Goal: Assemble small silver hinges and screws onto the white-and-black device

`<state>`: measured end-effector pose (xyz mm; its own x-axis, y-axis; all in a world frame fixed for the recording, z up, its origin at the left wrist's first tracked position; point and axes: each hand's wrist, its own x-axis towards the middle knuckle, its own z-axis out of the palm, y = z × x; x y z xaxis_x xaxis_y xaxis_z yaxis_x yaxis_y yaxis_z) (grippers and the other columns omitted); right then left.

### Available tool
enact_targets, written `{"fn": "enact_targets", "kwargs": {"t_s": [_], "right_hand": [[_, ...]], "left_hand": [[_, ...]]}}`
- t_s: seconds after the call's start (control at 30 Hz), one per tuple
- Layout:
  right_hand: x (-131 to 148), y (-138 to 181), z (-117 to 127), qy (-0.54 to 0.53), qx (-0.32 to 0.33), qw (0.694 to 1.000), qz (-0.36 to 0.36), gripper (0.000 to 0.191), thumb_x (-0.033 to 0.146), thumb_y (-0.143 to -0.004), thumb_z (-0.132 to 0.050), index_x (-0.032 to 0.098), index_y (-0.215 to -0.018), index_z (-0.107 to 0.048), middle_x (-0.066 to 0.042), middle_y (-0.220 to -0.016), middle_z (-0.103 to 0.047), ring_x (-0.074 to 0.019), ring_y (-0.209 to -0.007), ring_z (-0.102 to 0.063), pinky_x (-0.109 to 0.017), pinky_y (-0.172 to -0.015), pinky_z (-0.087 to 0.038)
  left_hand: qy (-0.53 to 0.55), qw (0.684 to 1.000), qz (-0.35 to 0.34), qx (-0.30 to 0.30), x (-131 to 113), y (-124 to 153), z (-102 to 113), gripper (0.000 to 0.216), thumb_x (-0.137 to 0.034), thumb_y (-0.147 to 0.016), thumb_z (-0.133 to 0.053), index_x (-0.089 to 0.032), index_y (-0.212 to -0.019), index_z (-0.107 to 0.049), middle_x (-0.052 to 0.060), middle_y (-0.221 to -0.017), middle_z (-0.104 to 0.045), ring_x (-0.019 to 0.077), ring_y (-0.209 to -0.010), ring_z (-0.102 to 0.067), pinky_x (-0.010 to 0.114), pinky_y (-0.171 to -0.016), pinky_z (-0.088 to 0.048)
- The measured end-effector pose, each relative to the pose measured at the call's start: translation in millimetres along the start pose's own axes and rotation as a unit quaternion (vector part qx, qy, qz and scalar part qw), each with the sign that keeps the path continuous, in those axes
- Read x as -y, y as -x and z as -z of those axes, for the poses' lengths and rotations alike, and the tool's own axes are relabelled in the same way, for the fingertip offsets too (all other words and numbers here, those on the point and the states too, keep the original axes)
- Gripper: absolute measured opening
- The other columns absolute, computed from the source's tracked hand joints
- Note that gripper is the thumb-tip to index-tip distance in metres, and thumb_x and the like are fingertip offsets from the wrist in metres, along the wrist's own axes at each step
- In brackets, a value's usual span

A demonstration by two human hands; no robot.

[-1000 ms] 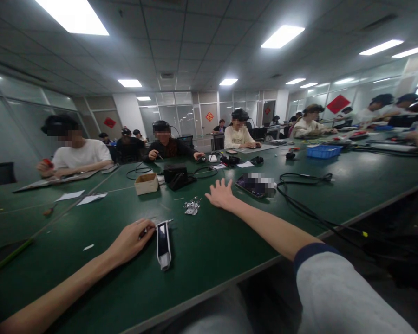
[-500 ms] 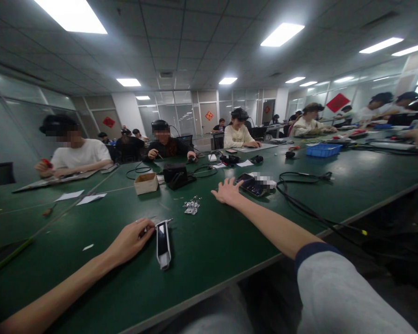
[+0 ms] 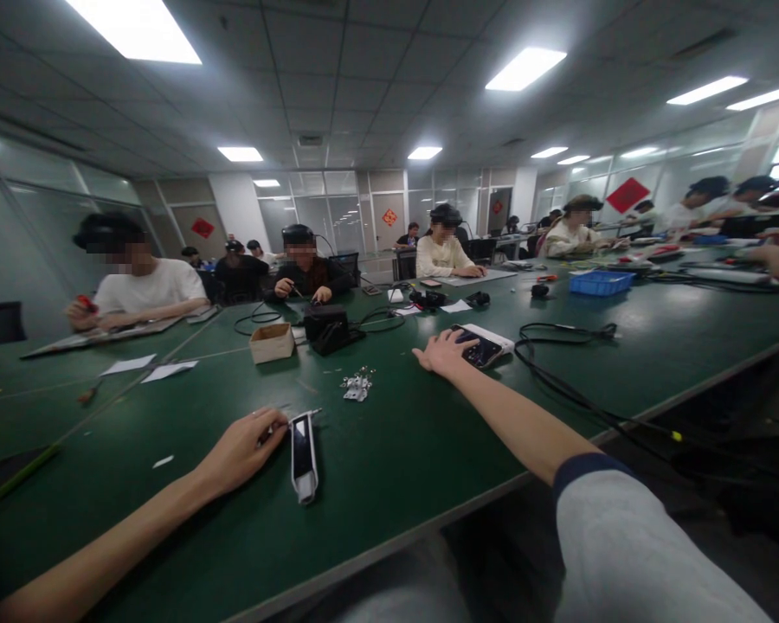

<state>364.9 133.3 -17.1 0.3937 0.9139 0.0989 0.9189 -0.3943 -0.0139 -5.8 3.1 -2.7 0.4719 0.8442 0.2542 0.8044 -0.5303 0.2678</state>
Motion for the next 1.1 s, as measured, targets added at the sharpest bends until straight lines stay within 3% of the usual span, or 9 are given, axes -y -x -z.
{"fn": "enact_targets", "kwargs": {"t_s": [0.67,0.9,1.1], "right_hand": [[-0.3,-6.0,-6.9,-0.003,-0.007,1.0,0.0,0.077,0.067,-0.085,-0.027,0.013,-0.139,-0.039,-0.024,-0.148,-0.017,-0.0513,-0.131,-0.003,-0.082,-0.083,0.002],[1.0,-4.3,-3.7,-0.009,0.006,1.0,-0.007,0.077,0.067,-0.085,-0.028,0.012,-0.139,-0.038,-0.025,-0.147,-0.017,-0.0513,-0.131,-0.004,-0.083,-0.082,-0.004],[5.7,9.7,3.5,0.005,-0.017,0.999,0.045,0.077,0.066,-0.086,-0.024,0.012,-0.14,-0.037,-0.025,-0.148,-0.016,-0.0512,-0.131,-0.003,-0.081,-0.084,-0.002]], "left_hand": [[-0.004,1.0,-0.01,-0.004,3.5,-0.6,-1.9,0.027,-0.035,-0.088,-0.038,-0.019,-0.09,-0.059,0.007,-0.087,-0.061,0.0215,-0.077,-0.058,0.032,-0.07,-0.044],[-0.01,1.0,-0.008,0.0,4.5,0.0,-2.5,0.026,-0.034,-0.089,-0.038,-0.018,-0.09,-0.059,0.006,-0.086,-0.06,0.0207,-0.075,-0.056,0.032,-0.068,-0.044],[-0.006,1.0,-0.01,0.001,3.3,-0.3,-1.9,0.026,-0.034,-0.089,-0.038,-0.018,-0.091,-0.059,0.006,-0.086,-0.06,0.0202,-0.075,-0.057,0.031,-0.068,-0.044]]}}
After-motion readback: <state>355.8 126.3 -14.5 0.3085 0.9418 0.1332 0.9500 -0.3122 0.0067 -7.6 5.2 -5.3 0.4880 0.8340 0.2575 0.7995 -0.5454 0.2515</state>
